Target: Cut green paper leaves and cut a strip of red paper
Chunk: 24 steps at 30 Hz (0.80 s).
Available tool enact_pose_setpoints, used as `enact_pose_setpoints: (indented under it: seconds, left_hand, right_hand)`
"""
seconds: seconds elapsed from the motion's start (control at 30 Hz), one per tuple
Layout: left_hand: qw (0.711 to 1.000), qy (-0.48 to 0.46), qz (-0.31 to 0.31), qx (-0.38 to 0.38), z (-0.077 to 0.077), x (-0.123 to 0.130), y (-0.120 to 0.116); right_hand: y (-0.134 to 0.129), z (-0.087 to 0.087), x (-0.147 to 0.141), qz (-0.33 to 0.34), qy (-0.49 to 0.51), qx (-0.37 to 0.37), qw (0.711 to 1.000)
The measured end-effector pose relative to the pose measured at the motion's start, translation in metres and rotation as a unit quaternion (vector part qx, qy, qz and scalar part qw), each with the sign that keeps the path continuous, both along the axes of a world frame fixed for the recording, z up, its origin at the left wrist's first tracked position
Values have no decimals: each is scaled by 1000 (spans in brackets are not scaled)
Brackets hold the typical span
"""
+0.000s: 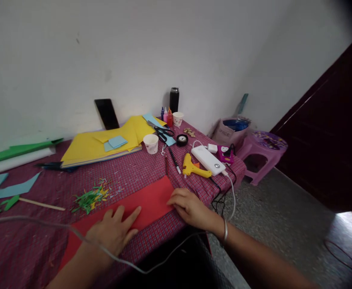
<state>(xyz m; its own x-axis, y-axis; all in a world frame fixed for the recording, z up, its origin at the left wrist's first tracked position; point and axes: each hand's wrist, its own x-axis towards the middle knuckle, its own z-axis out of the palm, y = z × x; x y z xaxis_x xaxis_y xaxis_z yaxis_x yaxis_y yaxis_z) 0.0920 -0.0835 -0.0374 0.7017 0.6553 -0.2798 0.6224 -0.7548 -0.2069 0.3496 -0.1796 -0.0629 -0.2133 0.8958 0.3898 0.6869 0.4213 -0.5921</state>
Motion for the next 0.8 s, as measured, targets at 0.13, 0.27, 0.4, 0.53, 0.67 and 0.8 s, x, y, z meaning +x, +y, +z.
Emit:
enact_pose_setpoints:
  seconds: [0.13,0.27,0.4,0.53,0.67,0.8]
  left_hand:
    - [1000,-18,-19,10,-12,-7,5]
    - [999,-21,-48,10,-17,-8,9]
    - [999,-7,-36,29,-9,-4,7]
    - [999,-12,-25,23,0,0,5]
    - [1000,-4,-17,11,1,1,4]
    - [1000,0,-7,0,-1,5,4]
  right_hand:
    - [4,-4,-2,-34,4,-11,999]
    - [4,-3,-5,-57,12,-25,998]
    - [4,-3,-9,-95,27,-41,994]
    - [7,-4,-10,-117,73,-28,990]
    - [6,-2,-6,-111,131,-14,985]
    - [0,3,1,-78,80,-36,993]
